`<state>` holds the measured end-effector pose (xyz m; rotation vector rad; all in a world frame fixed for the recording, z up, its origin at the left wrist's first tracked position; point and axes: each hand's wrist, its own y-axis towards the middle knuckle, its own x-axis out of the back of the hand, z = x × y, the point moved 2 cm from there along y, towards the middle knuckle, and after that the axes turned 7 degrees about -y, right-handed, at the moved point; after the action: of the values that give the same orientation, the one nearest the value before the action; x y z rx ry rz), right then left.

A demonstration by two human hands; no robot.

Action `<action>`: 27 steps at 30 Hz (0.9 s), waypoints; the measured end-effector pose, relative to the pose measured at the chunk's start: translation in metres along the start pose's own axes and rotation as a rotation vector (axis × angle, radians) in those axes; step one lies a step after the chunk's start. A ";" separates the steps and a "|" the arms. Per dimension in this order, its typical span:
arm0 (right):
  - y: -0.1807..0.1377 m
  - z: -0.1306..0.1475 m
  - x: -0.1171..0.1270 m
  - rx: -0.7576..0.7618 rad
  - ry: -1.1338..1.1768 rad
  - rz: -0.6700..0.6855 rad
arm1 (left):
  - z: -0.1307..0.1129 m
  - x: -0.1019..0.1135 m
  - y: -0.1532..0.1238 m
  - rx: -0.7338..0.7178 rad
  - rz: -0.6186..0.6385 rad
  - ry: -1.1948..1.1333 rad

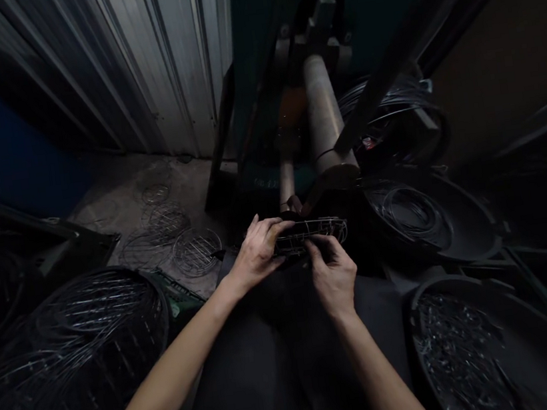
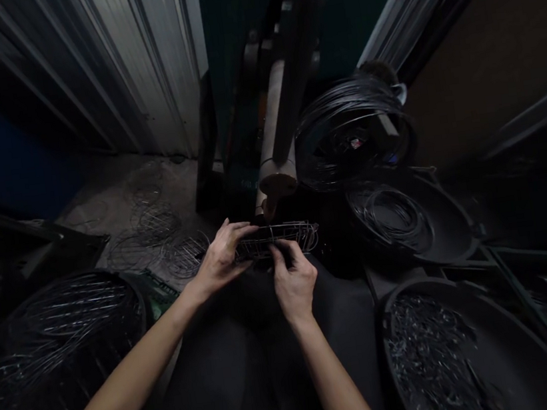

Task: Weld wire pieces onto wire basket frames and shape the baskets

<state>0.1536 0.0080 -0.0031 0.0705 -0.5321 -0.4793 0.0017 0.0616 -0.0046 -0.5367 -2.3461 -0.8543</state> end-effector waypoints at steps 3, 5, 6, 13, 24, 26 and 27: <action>0.003 -0.001 -0.002 0.007 0.013 0.002 | 0.001 0.001 0.003 -0.020 -0.014 -0.001; 0.005 -0.001 -0.003 0.013 0.012 -0.007 | 0.001 0.002 0.005 -0.023 -0.017 0.004; 0.005 -0.002 -0.004 0.015 0.011 -0.012 | 0.002 0.002 0.006 -0.023 -0.017 0.009; 0.004 -0.004 -0.007 0.040 0.039 -0.034 | 0.003 0.001 0.006 -0.076 -0.059 0.054; 0.011 -0.007 -0.016 0.078 0.045 -0.062 | 0.009 0.003 0.010 -0.079 -0.066 0.118; 0.010 -0.007 -0.015 0.086 0.051 -0.071 | 0.009 0.002 0.009 -0.090 -0.071 0.136; 0.010 -0.007 -0.015 0.091 0.055 -0.071 | 0.009 0.002 0.009 -0.093 -0.071 0.149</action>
<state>0.1498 0.0233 -0.0139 0.1898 -0.4984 -0.5208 0.0016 0.0746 -0.0045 -0.4149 -2.2091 -1.0052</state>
